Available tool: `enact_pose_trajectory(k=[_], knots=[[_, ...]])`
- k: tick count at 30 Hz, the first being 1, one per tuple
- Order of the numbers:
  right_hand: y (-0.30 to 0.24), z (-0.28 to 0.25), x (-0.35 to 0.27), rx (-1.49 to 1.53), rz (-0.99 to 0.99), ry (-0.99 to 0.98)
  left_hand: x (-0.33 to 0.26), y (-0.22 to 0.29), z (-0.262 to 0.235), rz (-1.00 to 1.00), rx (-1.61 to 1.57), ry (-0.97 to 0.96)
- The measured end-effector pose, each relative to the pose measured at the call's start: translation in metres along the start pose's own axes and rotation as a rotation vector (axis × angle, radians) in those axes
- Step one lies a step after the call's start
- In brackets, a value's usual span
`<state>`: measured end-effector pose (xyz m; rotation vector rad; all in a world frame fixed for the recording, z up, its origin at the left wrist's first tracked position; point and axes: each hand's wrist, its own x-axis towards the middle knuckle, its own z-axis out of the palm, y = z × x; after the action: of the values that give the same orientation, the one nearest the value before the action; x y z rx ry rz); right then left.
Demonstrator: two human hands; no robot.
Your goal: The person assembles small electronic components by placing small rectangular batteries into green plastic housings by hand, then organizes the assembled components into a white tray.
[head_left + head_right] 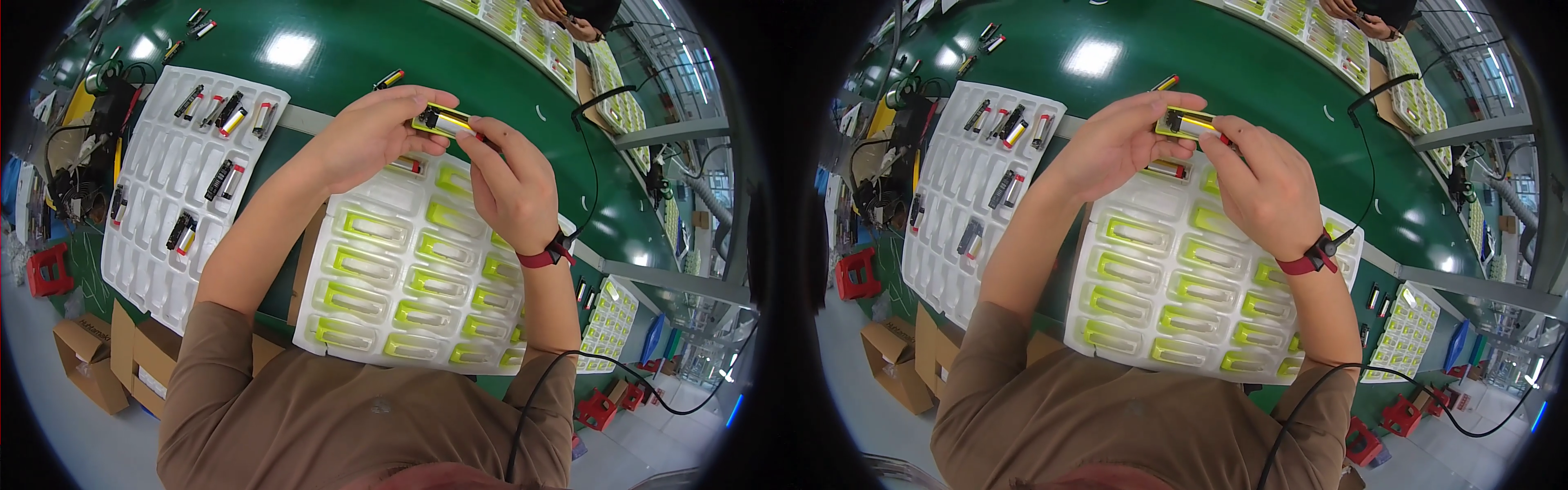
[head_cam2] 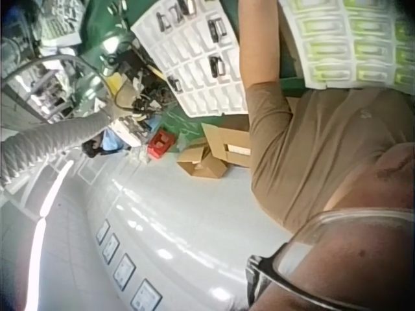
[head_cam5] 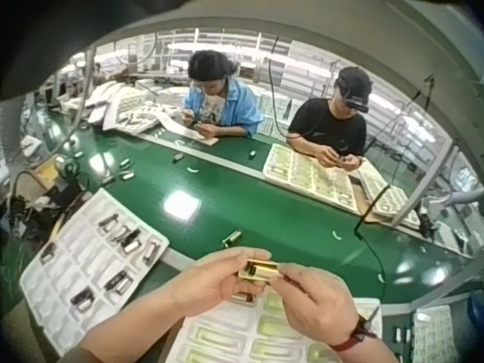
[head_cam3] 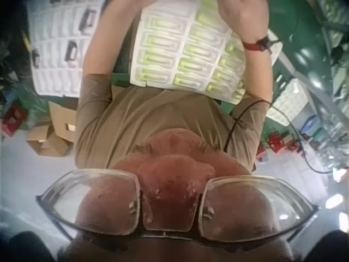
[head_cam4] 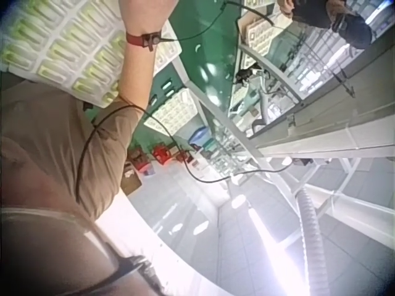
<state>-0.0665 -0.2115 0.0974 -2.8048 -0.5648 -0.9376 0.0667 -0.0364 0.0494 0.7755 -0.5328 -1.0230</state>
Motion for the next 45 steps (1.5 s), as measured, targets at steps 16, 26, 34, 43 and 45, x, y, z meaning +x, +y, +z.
enact_pose_trajectory(k=[16, 26, 34, 43, 45], knots=[[-0.001, 0.008, 0.001, -0.025, -0.021, 0.043, 0.000, -0.003, 0.004, 0.032, -0.043, -0.002], [0.005, 0.023, -0.001, 0.586, 0.665, 0.265, 0.003, -0.008, 0.005, 0.047, 0.075, 0.082], [0.028, 0.023, -0.009, 1.248, 0.917, 0.088, 0.010, -0.013, 0.006, 0.111, 0.251, 0.130], [0.028, 0.029, -0.002, 1.258, 0.883, 0.131, 0.012, -0.013, -0.004, 0.165, 0.347, 0.222], [0.029, 0.030, -0.004, 1.167, 0.884, 0.111, 0.011, -0.012, -0.010, 0.153, 0.345, 0.193]])
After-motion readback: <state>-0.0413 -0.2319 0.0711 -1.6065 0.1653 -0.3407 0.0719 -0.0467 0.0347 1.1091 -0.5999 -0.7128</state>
